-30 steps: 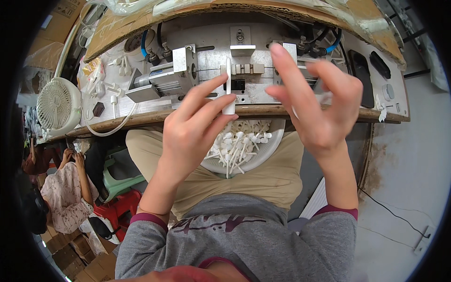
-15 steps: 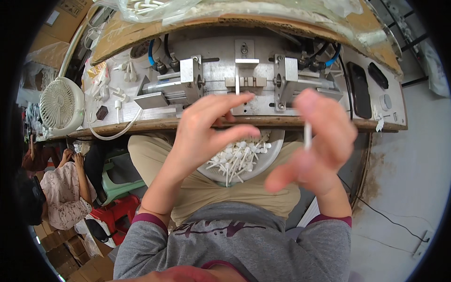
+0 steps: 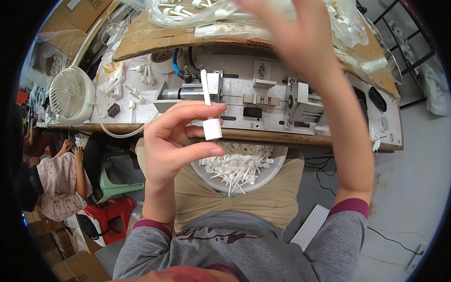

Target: Assembling small white plastic components using a pneumatic jig at a workshop bench.

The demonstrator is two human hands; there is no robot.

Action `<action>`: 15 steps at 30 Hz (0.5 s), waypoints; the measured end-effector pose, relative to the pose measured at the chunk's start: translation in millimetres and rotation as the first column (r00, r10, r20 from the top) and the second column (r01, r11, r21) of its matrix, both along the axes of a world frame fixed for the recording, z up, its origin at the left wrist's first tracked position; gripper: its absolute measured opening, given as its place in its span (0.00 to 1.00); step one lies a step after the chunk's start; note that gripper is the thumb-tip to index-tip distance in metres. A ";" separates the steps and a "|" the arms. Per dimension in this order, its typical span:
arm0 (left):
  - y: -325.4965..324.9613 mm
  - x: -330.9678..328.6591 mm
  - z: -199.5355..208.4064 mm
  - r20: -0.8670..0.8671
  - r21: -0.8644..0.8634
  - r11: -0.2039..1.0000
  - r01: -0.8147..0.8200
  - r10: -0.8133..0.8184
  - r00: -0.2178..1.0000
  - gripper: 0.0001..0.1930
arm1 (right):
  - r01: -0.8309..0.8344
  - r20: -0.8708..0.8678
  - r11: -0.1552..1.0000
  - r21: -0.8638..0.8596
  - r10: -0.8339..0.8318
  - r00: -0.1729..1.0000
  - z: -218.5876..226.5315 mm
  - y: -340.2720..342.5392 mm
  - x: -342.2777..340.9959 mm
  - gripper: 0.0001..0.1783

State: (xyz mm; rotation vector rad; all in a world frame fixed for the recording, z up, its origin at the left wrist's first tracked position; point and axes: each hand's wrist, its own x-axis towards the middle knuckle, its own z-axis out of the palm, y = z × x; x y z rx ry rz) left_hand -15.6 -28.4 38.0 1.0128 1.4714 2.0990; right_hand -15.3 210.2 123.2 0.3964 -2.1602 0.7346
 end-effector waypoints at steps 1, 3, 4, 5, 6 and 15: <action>-0.6 0.6 1.2 -0.099 -0.040 0.996 -0.074 0.070 0.993 0.23 | 0.128 0.096 0.992 -0.018 -0.126 0.987 8.5 9.1 -25.9 0.30; 3.0 3.5 -2.8 -0.357 -0.101 0.967 -0.234 0.184 0.916 0.21 | 0.472 0.329 0.875 0.105 -0.479 0.814 16.3 26.6 -76.8 0.36; 2.6 5.2 -3.3 -0.431 -0.126 0.952 -0.278 0.199 0.880 0.20 | 0.494 0.462 0.827 0.270 -0.561 0.687 18.5 28.9 -99.6 0.40; 2.3 6.7 -5.2 -0.502 -0.146 0.934 -0.325 0.213 0.838 0.19 | 0.472 0.556 0.768 0.433 -0.640 0.531 19.3 25.4 -117.4 0.44; 4.6 9.1 -8.8 -0.521 -0.128 0.922 -0.365 0.250 0.816 0.17 | 0.448 0.564 0.764 0.465 -0.646 0.515 15.5 20.2 -126.6 0.45; 4.0 10.1 -24.9 -0.634 -0.151 0.922 -0.357 0.187 0.750 0.16 | 0.221 0.433 0.805 0.551 -0.502 0.749 -35.5 -27.2 -164.6 0.27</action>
